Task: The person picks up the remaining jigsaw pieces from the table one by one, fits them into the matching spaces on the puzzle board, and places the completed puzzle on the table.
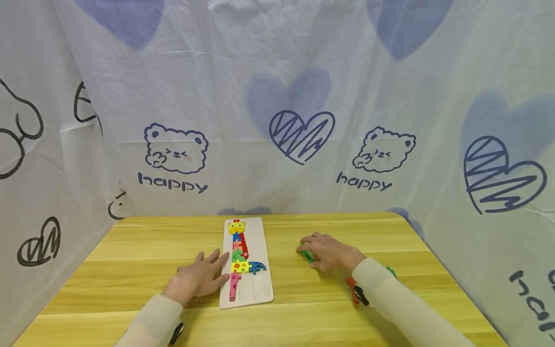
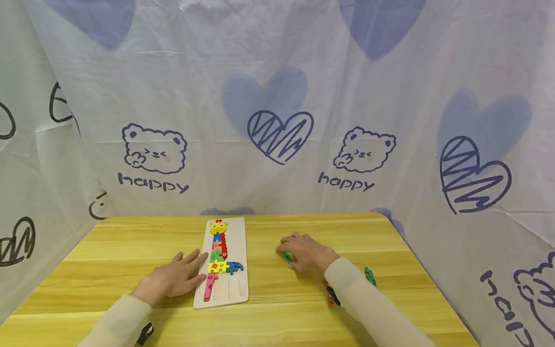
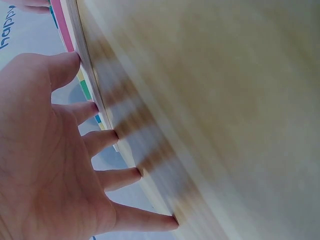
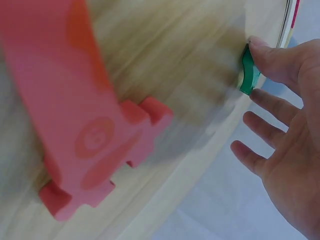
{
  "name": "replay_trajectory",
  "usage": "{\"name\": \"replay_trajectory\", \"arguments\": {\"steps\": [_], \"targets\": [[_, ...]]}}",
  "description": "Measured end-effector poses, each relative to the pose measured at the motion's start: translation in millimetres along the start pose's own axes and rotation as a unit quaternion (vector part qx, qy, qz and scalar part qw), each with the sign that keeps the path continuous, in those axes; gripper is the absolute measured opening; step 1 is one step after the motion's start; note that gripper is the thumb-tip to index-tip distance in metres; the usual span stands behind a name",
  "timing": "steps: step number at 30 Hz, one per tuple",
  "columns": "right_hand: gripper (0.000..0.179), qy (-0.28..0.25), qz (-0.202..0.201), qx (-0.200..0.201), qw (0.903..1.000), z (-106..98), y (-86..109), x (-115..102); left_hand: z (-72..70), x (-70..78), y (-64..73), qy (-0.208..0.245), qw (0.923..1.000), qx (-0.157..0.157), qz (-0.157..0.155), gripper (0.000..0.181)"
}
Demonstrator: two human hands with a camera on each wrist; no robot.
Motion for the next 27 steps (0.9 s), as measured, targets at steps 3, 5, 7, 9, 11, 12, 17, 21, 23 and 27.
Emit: {"name": "replay_trajectory", "arguments": {"steps": [3, 5, 7, 9, 11, 12, 17, 21, 23, 27], "targets": [[0.049, 0.001, 0.0, 0.001, 1.0, -0.7, -0.9, 0.1, 0.0, -0.5, -0.1, 0.001, 1.0, 0.0, 0.0, 0.067], [0.049, 0.004, -0.001, 0.003, 1.0, -1.2, -1.7, 0.1, 0.0, -0.6, -0.3, 0.001, 1.0, -0.001, 0.0, 0.067], [0.049, 0.004, -0.001, 0.005, 1.0, -1.2, -2.3, 0.0, 0.0, -0.8, -0.4, 0.002, 1.0, -0.001, -0.001, 0.068], [0.049, 0.002, 0.001, 0.008, 1.0, -1.4, -2.5, -0.4, 0.4, -1.3, -0.8, 0.002, 1.0, -0.002, -0.002, 0.068], [0.049, -0.003, 0.004, 0.009, 0.9999, -0.9, -2.7, -0.5, 1.0, -1.6, -1.0, 0.002, 1.0, -0.001, -0.002, 0.068], [0.049, -0.005, 0.004, 0.01, 0.9999, -0.6, -2.6, -0.5, 1.1, -1.7, -0.9, 0.002, 1.0, -0.001, -0.001, 0.068], [0.048, -0.002, -0.001, 0.017, 0.9998, 0.4, -1.7, -0.6, 1.0, -0.8, -0.3, 0.002, 1.0, -0.003, 0.002, 0.067], [0.047, -0.005, -0.009, 0.026, 0.9996, -0.8, -1.7, -3.3, 0.9, -0.7, -1.2, 0.002, 1.0, -0.001, -0.001, 0.068], [0.048, -0.003, -0.014, 0.03, 0.9995, -1.4, -2.4, -5.7, 1.0, -0.9, -1.7, 0.0, 1.0, -0.001, -0.002, 0.068], [0.05, -0.002, -0.027, 0.037, 0.9989, -4.3, -4.9, -12.8, 1.1, -1.1, -2.1, -0.001, 1.0, -0.003, -0.003, 0.068]]}}
Point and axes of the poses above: each hand's wrist, its own y-axis away from the middle knuckle, its own z-axis out of the palm, x = y × z, the point moved 3 cm from there along -y, towards the middle knuckle, and after that the axes turned 6 degrees about -z, right-handed, at the moved point
